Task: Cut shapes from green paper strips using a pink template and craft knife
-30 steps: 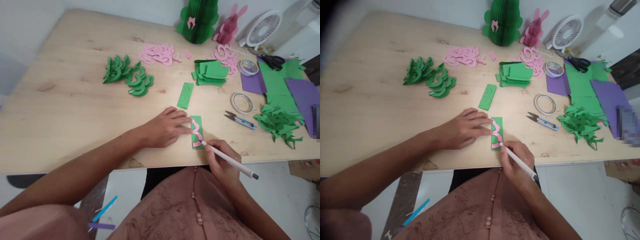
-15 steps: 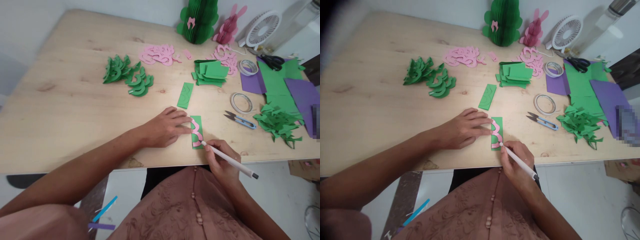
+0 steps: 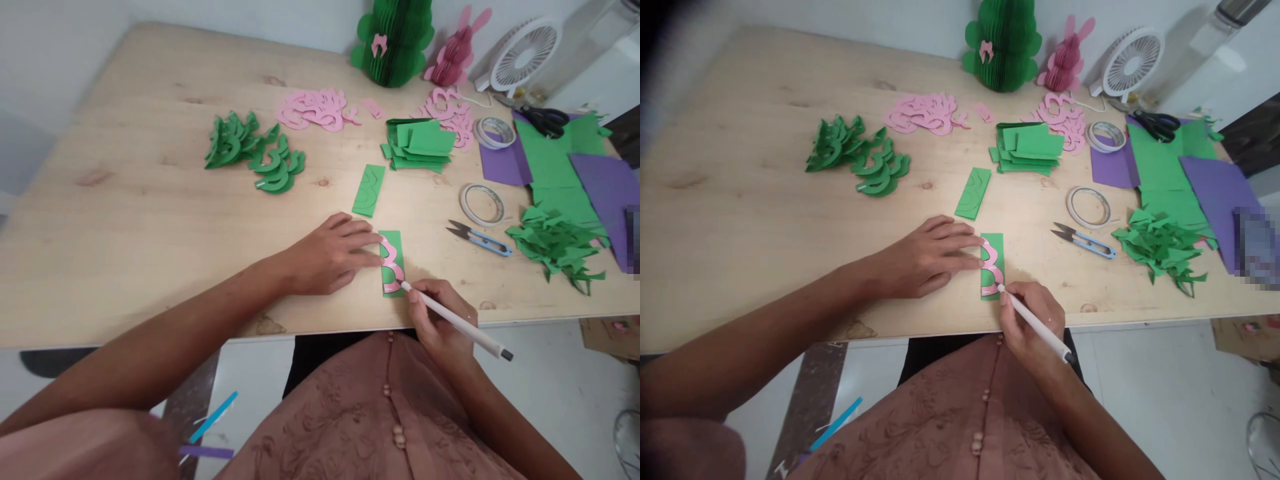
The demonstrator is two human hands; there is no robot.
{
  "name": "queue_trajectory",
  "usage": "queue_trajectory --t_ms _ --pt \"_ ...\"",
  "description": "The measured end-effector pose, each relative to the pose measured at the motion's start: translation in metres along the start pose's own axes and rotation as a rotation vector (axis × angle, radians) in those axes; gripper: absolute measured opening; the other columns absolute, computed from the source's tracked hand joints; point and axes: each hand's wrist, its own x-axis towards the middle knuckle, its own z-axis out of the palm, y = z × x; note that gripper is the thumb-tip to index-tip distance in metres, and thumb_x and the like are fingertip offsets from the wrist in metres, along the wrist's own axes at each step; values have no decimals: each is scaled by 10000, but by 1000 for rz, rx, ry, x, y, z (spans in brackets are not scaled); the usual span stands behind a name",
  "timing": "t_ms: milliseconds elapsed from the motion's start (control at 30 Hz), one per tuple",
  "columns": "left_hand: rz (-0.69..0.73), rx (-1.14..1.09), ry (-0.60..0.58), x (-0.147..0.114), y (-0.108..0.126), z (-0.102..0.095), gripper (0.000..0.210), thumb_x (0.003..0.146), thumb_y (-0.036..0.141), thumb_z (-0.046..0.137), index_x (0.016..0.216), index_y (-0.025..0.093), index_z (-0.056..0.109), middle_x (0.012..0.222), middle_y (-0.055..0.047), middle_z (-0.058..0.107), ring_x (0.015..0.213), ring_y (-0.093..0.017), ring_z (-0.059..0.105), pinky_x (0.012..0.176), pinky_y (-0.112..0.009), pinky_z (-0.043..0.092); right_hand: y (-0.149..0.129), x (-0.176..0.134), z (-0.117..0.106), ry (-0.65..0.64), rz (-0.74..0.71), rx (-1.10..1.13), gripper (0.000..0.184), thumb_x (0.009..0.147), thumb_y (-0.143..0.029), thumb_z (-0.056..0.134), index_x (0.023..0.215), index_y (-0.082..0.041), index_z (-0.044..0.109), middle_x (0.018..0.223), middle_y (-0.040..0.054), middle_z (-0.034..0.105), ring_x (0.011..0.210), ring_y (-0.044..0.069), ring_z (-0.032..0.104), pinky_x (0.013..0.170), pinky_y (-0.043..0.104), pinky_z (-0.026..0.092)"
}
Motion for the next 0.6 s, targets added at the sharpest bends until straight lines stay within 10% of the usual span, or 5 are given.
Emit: queue_trajectory --t_ms 600 --pt "-28 -3 -54 4 2 -3 399 889 127 468 1223 263 640 1364 -54 591 1270 -265 488 1077 -465 362 0 3 4 50 -49 26 67 888 -221 582 830 -213 615 661 -6 653 555 132 590 511 252 453"
